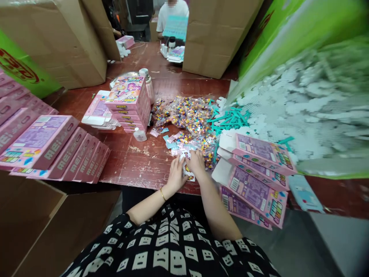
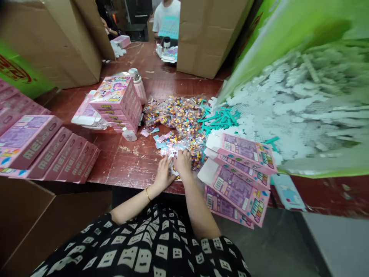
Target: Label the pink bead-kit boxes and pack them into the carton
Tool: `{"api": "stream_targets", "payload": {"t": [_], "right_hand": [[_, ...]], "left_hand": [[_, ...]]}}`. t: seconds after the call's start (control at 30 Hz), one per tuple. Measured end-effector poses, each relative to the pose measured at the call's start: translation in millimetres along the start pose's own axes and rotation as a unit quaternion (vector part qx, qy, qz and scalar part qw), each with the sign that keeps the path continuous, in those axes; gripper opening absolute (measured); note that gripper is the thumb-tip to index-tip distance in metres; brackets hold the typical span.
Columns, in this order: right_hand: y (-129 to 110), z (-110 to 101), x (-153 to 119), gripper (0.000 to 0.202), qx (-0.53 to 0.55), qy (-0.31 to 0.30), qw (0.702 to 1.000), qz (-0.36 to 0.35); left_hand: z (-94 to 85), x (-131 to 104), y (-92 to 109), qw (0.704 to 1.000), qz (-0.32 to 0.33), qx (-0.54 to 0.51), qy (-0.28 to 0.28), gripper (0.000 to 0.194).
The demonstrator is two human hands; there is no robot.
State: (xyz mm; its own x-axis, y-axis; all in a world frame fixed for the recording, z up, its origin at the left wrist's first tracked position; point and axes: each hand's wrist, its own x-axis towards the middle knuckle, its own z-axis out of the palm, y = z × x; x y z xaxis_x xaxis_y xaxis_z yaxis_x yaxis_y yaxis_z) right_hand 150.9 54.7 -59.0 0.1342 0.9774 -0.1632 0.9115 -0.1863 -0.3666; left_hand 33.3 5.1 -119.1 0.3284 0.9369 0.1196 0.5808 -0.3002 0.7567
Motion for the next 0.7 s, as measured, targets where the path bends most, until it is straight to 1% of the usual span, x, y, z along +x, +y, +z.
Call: {"api": "stream_targets", "payload": {"t": [0.1,0.17,0.2,0.27,0.3,0.37,0.4,0.43,0.47,0.5,0.53,0.57,0.6,0.63,0.7], "right_hand": [[2,-12,-11,0.040,0.005,-0.013,0.999,-0.042],[13,-31,-24,0.047,0.018,0.001,0.996,-0.088],[24,-44,-30,0.049,0.026,0.024,0.993,-0.114],[59,-80,-40,0.050,0.033,0.087,0.984,-0.154],[81,-102,-41,0.050,0.024,0.118,0.981,-0.151],[129,-147,-31,0.061,-0.027,0.129,0.985,-0.109],[150,-167,-19,0.072,-0.060,0.110,0.989,-0.081],[168,-184,-5,0.083,-0.078,0.072,0.993,-0.059],[181,-197,11,0.093,-0.083,0.020,0.995,-0.050],[190,-205,27,0.097,-0.087,-0.037,0.994,-0.049],[193,-209,42,0.098,-0.088,-0.085,0.991,-0.054],[194,-208,55,0.096,-0.090,-0.118,0.987,-0.064],[192,-206,66,0.095,-0.094,-0.135,0.984,-0.074],[189,-202,75,0.094,-0.099,-0.134,0.982,-0.083],[183,-198,85,0.098,-0.107,-0.081,0.986,-0.100]], "left_hand": [[1.0,-10,5,1.000,0.000,0.025,0.011,0.091],[-2.1,-12,2,0.999,0.018,0.029,0.022,0.096],[-4.7,-12,0,0.999,0.029,0.029,0.029,0.098],[-12.7,-13,-5,0.998,0.046,0.024,0.043,0.099],[-18.0,-14,-7,0.997,0.052,0.021,0.050,0.096],[-29.6,-19,-11,0.996,0.052,0.012,0.065,0.084],[-35.3,-22,-13,0.996,0.049,0.008,0.071,0.077],[-40.3,-25,-13,0.996,0.044,0.003,0.074,0.071],[-44.4,-27,-13,0.996,0.039,-0.003,0.074,0.066],[-47.3,-29,-11,0.997,0.035,-0.009,0.073,0.063],[-49.1,-30,-10,0.997,0.034,-0.016,0.069,0.060],[-49.9,-31,-7,0.997,0.035,-0.023,0.066,0.058],[-49.8,-31,-4,0.997,0.038,-0.032,0.062,0.057],[-49.4,-31,-1,0.997,0.039,-0.041,0.059,0.056],[-49.1,-30,7,0.996,0.039,-0.059,0.055,0.055]]}}
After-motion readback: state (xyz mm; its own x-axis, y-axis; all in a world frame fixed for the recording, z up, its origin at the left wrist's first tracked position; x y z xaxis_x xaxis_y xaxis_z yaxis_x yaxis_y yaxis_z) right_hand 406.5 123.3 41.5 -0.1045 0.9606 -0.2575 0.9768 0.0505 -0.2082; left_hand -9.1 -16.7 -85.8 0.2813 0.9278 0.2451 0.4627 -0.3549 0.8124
